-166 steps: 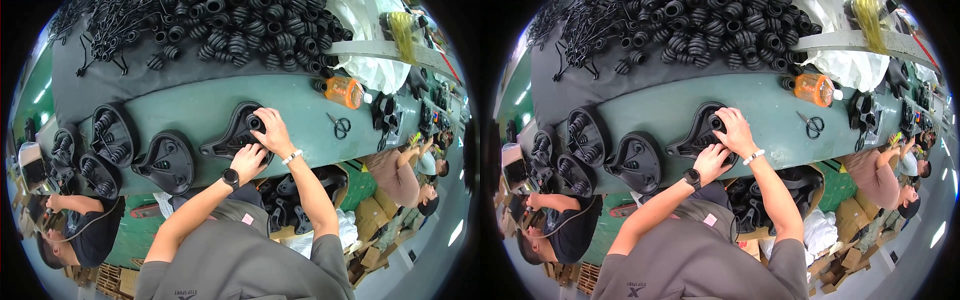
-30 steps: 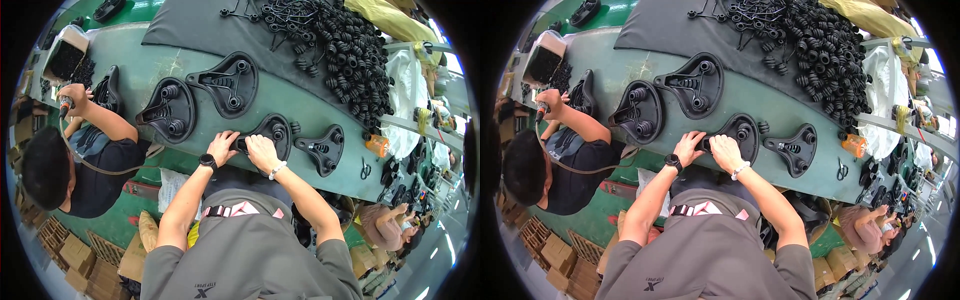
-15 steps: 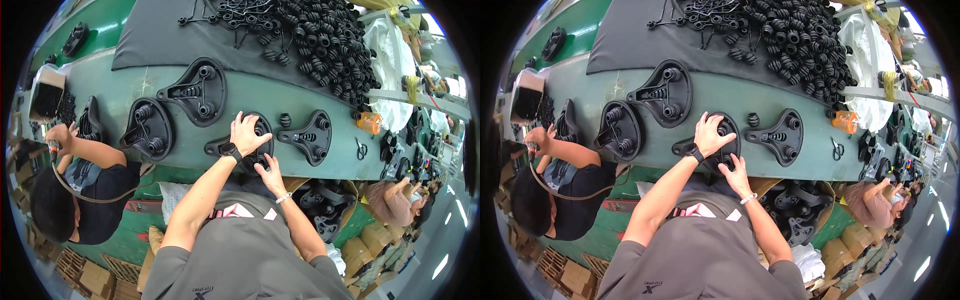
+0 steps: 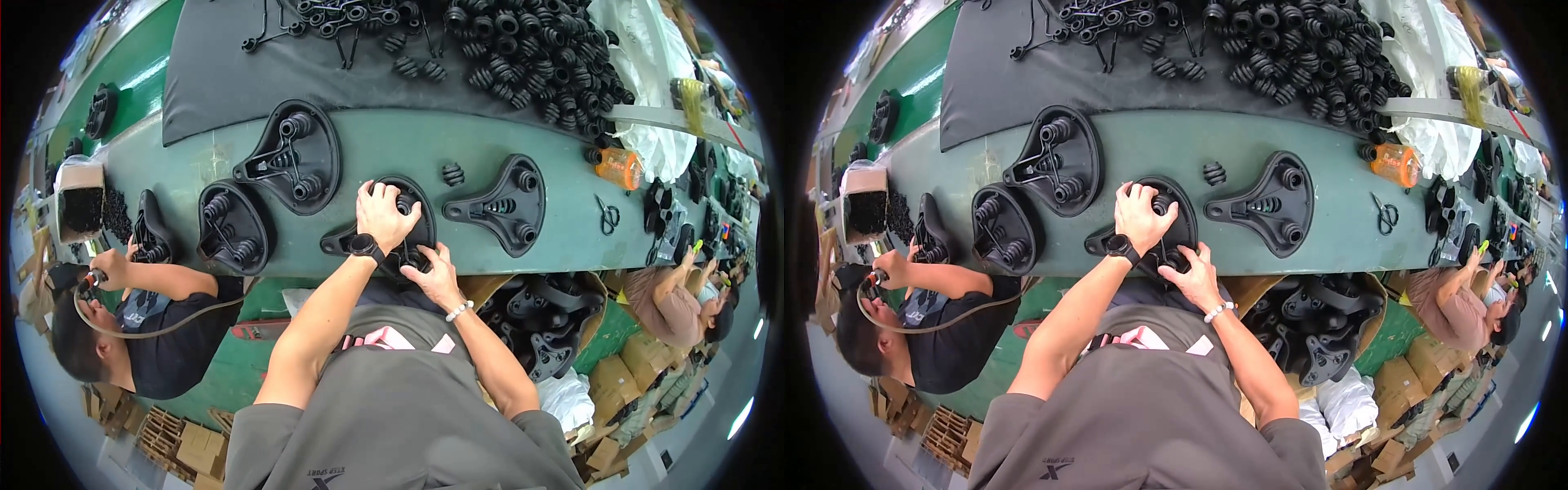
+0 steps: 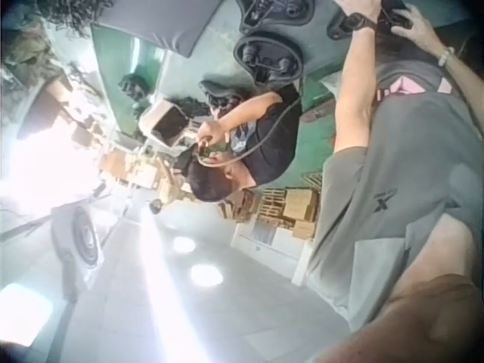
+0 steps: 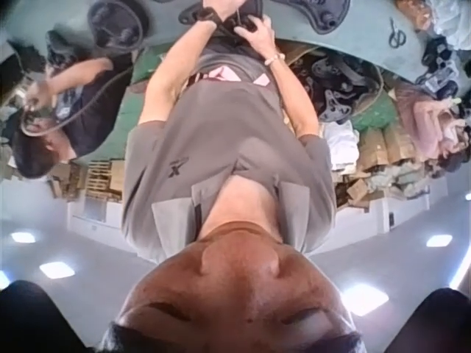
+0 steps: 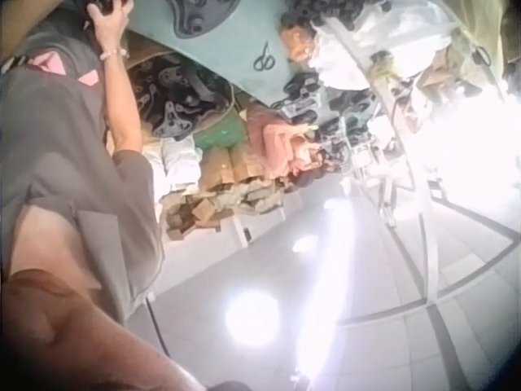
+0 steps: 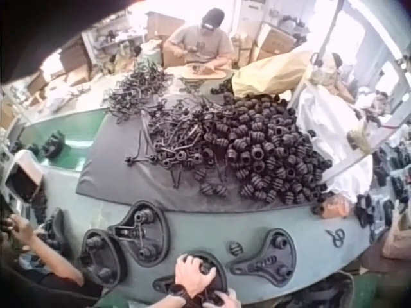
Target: Attaching plastic components and grommets to the underside of bicycle saddle bases on a production line.
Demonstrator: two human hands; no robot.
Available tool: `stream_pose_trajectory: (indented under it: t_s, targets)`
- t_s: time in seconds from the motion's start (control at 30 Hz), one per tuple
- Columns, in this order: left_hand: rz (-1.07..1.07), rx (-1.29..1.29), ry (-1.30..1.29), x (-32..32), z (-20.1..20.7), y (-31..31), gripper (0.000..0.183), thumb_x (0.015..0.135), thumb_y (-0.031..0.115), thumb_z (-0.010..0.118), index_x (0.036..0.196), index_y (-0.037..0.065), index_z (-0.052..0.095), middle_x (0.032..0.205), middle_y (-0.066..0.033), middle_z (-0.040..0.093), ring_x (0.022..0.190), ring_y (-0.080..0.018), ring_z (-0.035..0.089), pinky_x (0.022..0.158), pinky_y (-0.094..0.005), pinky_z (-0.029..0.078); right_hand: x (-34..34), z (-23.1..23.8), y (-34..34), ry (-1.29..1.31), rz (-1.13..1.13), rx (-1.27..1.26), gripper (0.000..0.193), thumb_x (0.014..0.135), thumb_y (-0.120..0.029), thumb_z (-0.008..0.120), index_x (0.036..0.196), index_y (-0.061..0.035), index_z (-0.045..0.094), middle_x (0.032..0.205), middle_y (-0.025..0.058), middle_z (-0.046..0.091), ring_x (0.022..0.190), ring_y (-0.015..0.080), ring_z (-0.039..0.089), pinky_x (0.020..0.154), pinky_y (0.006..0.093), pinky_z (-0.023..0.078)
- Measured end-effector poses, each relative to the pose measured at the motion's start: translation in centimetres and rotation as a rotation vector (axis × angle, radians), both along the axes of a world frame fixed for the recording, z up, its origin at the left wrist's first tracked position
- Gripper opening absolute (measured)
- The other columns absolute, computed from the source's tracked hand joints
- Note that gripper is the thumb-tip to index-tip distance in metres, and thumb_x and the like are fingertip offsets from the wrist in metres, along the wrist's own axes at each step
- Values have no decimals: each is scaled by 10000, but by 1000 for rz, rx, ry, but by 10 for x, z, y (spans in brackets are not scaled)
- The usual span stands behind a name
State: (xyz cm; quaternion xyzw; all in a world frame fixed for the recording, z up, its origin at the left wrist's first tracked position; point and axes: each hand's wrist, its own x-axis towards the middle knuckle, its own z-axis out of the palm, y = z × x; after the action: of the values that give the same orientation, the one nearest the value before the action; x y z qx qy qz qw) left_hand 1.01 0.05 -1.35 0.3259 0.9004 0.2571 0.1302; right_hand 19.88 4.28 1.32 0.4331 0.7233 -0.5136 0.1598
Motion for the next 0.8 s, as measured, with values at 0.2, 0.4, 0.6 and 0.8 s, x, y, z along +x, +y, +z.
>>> stream_pose_trajectory:
  t_s: [0.2,0.4,0.6,0.8]
  targets:
    - [0,8,-1,3,2,-5,438,780,390,801,1030,47,691,1081,-121,652,1245,-441,511,1053,-551,451,0,1,-7,-59,78,10,914,836,-613,741,1503,-44,483,1569,402,262,1338,543,487,1136,498,424]
    - [21,-9,69,8,4,-1,424,791,376,797,1027,43,681,1123,-133,652,1245,-445,519,1050,-542,455,9,-2,1,1,124,-30,881,847,-621,717,1464,-18,538,1568,414,256,1400,535,426,1172,488,382]
    - [-91,196,23,-2,14,-35,744,827,494,793,1358,28,562,1431,-199,528,1397,-473,411,1167,-565,339,4,8,-13,-4,-35,84,963,815,-569,792,1473,65,487,1608,359,289,1475,454,378,1198,458,348]
    - [-104,50,-87,14,11,-48,836,832,596,737,1433,55,527,1582,-198,394,1449,-461,363,1154,-584,353,9,3,-48,13,-156,83,920,885,-551,740,1500,71,453,1601,379,283,1495,460,337,1206,451,327]
